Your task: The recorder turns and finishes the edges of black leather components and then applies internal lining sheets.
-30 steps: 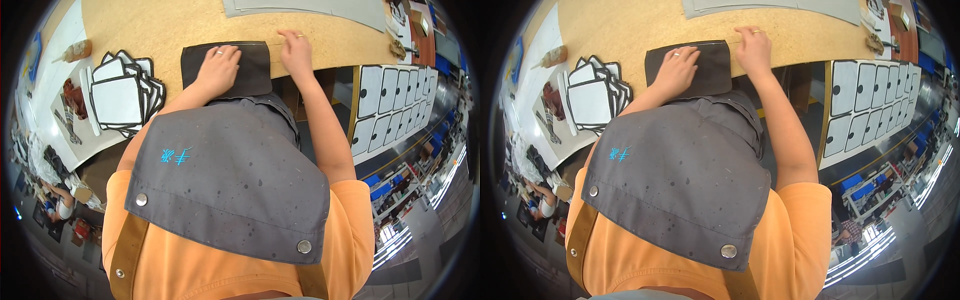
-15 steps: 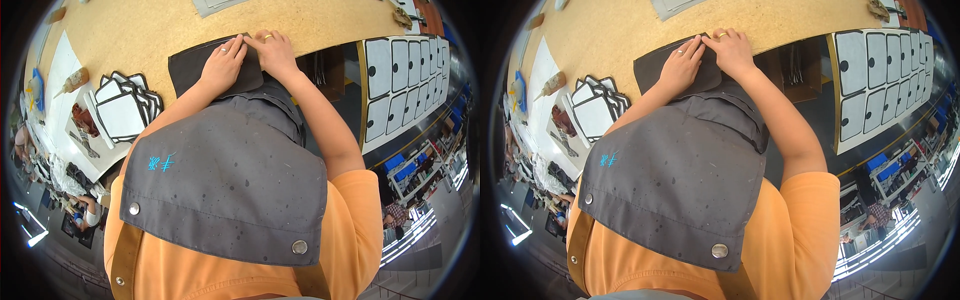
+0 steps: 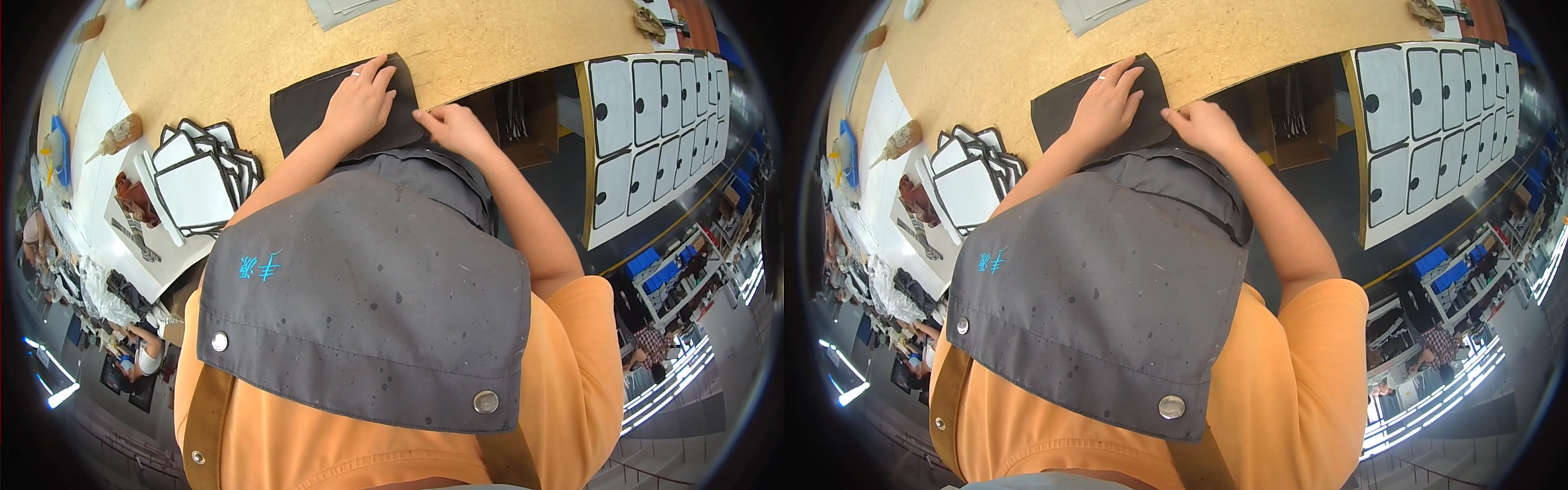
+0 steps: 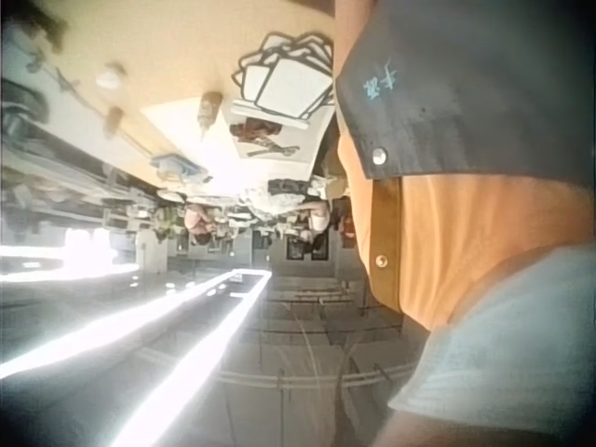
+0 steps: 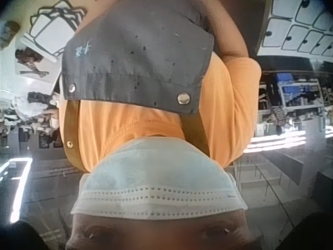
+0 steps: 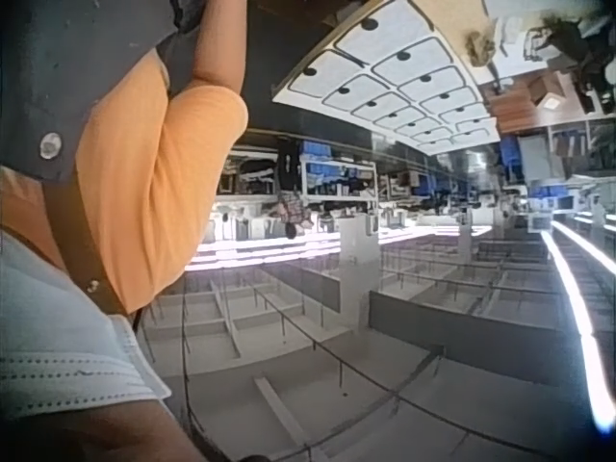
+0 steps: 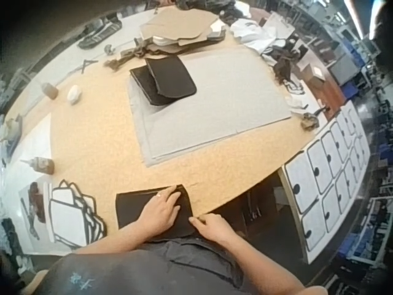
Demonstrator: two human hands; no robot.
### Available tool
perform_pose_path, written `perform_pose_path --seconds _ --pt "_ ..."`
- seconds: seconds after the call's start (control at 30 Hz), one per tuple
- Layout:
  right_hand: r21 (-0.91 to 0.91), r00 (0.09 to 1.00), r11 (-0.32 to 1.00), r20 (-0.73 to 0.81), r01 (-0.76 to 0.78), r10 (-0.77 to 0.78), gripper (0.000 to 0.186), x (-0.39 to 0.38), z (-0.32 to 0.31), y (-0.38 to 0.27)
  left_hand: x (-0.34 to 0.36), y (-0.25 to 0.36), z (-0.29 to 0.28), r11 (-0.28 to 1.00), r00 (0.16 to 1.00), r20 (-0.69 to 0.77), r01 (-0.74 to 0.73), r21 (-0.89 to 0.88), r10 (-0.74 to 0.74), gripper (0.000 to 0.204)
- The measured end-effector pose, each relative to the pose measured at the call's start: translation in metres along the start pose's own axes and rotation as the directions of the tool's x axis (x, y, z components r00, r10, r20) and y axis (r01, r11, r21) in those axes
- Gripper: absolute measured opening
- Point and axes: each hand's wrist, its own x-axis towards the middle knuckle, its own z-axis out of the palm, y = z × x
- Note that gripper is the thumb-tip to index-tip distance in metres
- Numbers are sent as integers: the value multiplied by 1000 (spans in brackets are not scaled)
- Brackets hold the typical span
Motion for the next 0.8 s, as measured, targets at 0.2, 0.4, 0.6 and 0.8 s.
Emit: perform_pose_path --seconds 0.2,0.4,0.6,0.8 --pt "443 995 893 74 -86 60 43 -1 16 2 11 -8 -9 999 997 -61 -37 20 38 29" --pt "149 941 973 -316 174 -120 32 2 18 -4 21 -23 -13 996 991 -119 -52 72 61 30" --pt "-19 767 936 -567 352 -300 28 36 22 -15 51 -41 -5 999 999 -24 -32 0 32 30" --pt "-15 789 959 -564 284 -242 26 51 23 -31 63 -44 -11 957 992 111 87 -276 -58 23"
